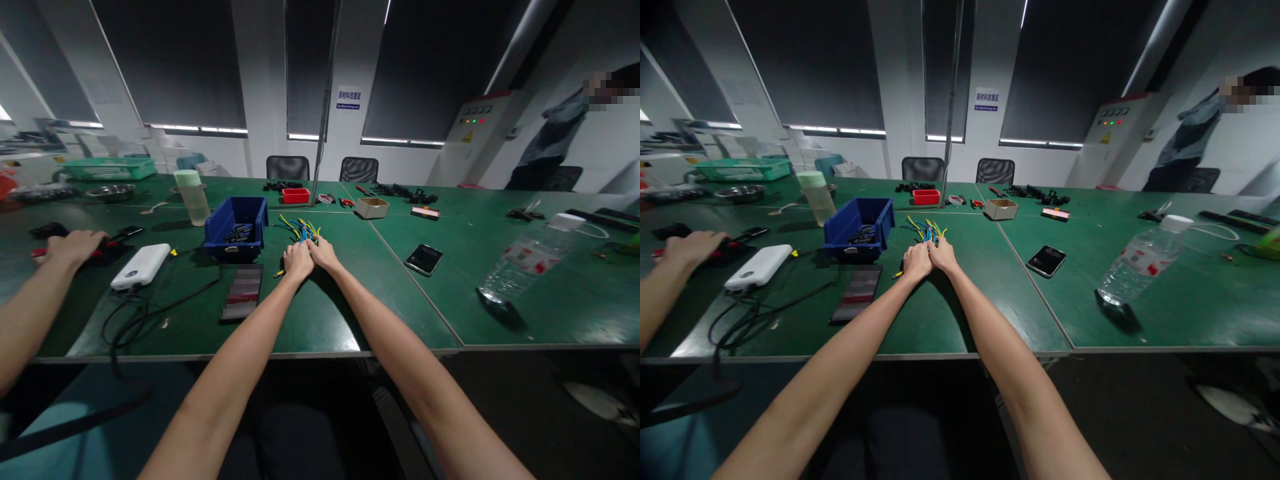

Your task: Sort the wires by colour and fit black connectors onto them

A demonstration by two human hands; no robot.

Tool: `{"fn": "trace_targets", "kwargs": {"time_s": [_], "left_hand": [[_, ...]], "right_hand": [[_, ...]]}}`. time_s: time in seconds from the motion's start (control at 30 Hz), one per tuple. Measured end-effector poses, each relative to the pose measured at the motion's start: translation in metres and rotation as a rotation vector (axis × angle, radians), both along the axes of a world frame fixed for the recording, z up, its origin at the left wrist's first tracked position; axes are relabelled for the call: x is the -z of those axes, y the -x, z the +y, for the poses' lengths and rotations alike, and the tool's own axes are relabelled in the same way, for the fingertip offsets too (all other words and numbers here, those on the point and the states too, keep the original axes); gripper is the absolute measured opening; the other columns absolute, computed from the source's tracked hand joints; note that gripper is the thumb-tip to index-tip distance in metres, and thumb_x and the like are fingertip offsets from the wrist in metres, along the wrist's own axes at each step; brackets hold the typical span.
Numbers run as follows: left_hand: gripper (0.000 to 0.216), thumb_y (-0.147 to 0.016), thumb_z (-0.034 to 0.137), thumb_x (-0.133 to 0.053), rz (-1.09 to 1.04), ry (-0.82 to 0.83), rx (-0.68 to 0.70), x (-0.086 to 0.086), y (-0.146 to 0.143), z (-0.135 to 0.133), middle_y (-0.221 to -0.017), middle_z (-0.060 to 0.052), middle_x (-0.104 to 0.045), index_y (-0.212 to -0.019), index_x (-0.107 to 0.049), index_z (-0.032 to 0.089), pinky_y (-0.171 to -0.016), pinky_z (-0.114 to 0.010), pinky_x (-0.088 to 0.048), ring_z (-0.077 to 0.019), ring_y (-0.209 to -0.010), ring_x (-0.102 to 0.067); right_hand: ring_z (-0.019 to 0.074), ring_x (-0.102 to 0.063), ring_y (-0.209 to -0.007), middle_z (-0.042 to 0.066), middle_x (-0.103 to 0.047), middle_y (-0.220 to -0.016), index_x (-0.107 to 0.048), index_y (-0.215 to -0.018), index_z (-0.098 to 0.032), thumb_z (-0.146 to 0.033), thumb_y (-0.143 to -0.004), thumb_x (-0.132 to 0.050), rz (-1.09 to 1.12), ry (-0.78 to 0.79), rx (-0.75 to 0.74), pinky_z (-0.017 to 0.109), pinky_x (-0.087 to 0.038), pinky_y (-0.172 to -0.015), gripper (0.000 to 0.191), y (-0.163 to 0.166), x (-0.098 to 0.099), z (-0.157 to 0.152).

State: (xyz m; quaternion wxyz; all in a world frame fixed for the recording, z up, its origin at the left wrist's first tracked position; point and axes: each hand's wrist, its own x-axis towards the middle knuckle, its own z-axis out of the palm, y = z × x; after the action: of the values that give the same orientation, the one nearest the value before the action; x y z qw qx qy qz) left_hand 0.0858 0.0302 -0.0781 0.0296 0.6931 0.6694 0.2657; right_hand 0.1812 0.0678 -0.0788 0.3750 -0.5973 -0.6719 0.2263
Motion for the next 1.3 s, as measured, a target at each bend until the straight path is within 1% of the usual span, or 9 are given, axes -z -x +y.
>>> {"fn": "trace_targets", "kwargs": {"time_s": [0.13,0.23,0.3,0.43,0.57,0.8,1.07,1.17,1.3], "left_hand": [[0.034,-0.087,0.035,-0.045,-0.190,0.006,0.080,0.000,0.010,0.008,-0.107,-0.013,-0.068,-0.112,-0.064,0.023,-0.080,-0.031,-0.045,-0.0257,-0.099,-0.062],[0.037,-0.085,0.038,-0.048,-0.286,-0.023,0.114,-0.003,0.018,0.008,-0.107,-0.012,-0.069,-0.113,-0.065,0.022,-0.079,-0.029,-0.046,-0.0249,-0.099,-0.063],[0.038,-0.084,0.040,-0.050,-0.300,-0.053,0.092,-0.006,0.023,0.007,-0.107,-0.012,-0.069,-0.112,-0.066,0.021,-0.082,-0.029,-0.047,-0.0247,-0.099,-0.063],[0.036,-0.082,0.033,-0.051,-0.314,-0.088,0.003,-0.008,0.030,0.001,-0.108,-0.009,-0.069,-0.112,-0.066,0.021,-0.087,-0.030,-0.046,-0.0233,-0.098,-0.063],[0.036,-0.082,0.032,-0.051,-0.327,-0.030,-0.019,-0.008,0.036,-0.003,-0.110,-0.010,-0.068,-0.112,-0.066,0.020,-0.090,-0.029,-0.044,-0.0227,-0.102,-0.062],[0.033,-0.085,0.037,-0.050,-0.274,0.030,0.133,-0.014,0.039,-0.013,-0.111,-0.009,-0.068,-0.106,-0.069,0.020,-0.087,-0.029,-0.045,-0.0239,-0.104,-0.062],[0.031,-0.088,0.034,-0.047,-0.448,-0.008,0.199,-0.015,0.031,-0.020,-0.105,-0.007,-0.070,-0.101,-0.069,0.018,-0.086,-0.025,-0.046,-0.0183,-0.097,-0.064],[0.030,-0.087,0.036,-0.047,-0.465,-0.046,0.156,-0.013,0.026,-0.018,-0.101,-0.007,-0.071,-0.095,-0.070,0.018,-0.086,-0.026,-0.046,-0.0188,-0.095,-0.064],[0.031,-0.086,0.038,-0.046,-0.529,-0.077,-0.012,-0.012,0.018,-0.013,-0.094,-0.006,-0.072,-0.088,-0.070,0.019,-0.084,-0.028,-0.046,-0.0195,-0.090,-0.064]], "right_hand": [[0.0220,-0.057,-0.113,0.013,-0.061,-0.122,-0.056,-0.123,-0.013,-0.040,-0.092,-0.042,-0.060,-0.019,0.011,0.030,-0.039,-0.097,0.044,0.000,-0.002,-0.001],[0.0231,-0.057,-0.114,0.014,-0.061,-0.123,-0.056,-0.124,-0.011,-0.043,-0.092,-0.042,-0.084,-0.037,0.008,0.029,-0.039,-0.096,0.047,0.000,-0.002,-0.003],[0.0233,-0.056,-0.114,0.014,-0.061,-0.123,-0.055,-0.125,-0.012,-0.044,-0.092,-0.042,-0.086,-0.041,-0.001,0.028,-0.039,-0.095,0.048,-0.001,-0.002,-0.004],[0.0234,-0.056,-0.116,0.014,-0.061,-0.123,-0.055,-0.125,-0.012,-0.041,-0.092,-0.042,-0.081,-0.035,0.004,0.028,-0.039,-0.096,0.045,-0.001,-0.002,-0.004],[0.0237,-0.056,-0.115,0.014,-0.061,-0.122,-0.054,-0.126,-0.012,-0.037,-0.090,-0.047,-0.095,-0.042,0.023,0.029,-0.039,-0.096,0.044,-0.001,0.000,-0.003],[0.0232,-0.055,-0.114,0.014,-0.060,-0.123,-0.051,-0.128,-0.011,-0.032,-0.088,-0.050,-0.140,-0.073,0.020,0.029,-0.038,-0.096,0.046,-0.001,0.002,-0.005],[0.0240,-0.057,-0.111,0.015,-0.061,-0.119,-0.056,-0.123,-0.012,-0.038,-0.089,-0.046,-0.186,-0.072,0.026,0.030,-0.039,-0.095,0.044,-0.007,0.002,-0.003],[0.0246,-0.058,-0.109,0.015,-0.062,-0.116,-0.056,-0.123,-0.012,-0.044,-0.089,-0.045,-0.170,-0.060,0.015,0.031,-0.040,-0.093,0.048,-0.006,0.001,-0.005],[0.0239,-0.058,-0.107,0.013,-0.063,-0.113,-0.059,-0.118,-0.014,-0.048,-0.087,-0.047,-0.179,-0.074,-0.020,0.031,-0.041,-0.092,0.047,-0.001,-0.001,-0.008]]}}
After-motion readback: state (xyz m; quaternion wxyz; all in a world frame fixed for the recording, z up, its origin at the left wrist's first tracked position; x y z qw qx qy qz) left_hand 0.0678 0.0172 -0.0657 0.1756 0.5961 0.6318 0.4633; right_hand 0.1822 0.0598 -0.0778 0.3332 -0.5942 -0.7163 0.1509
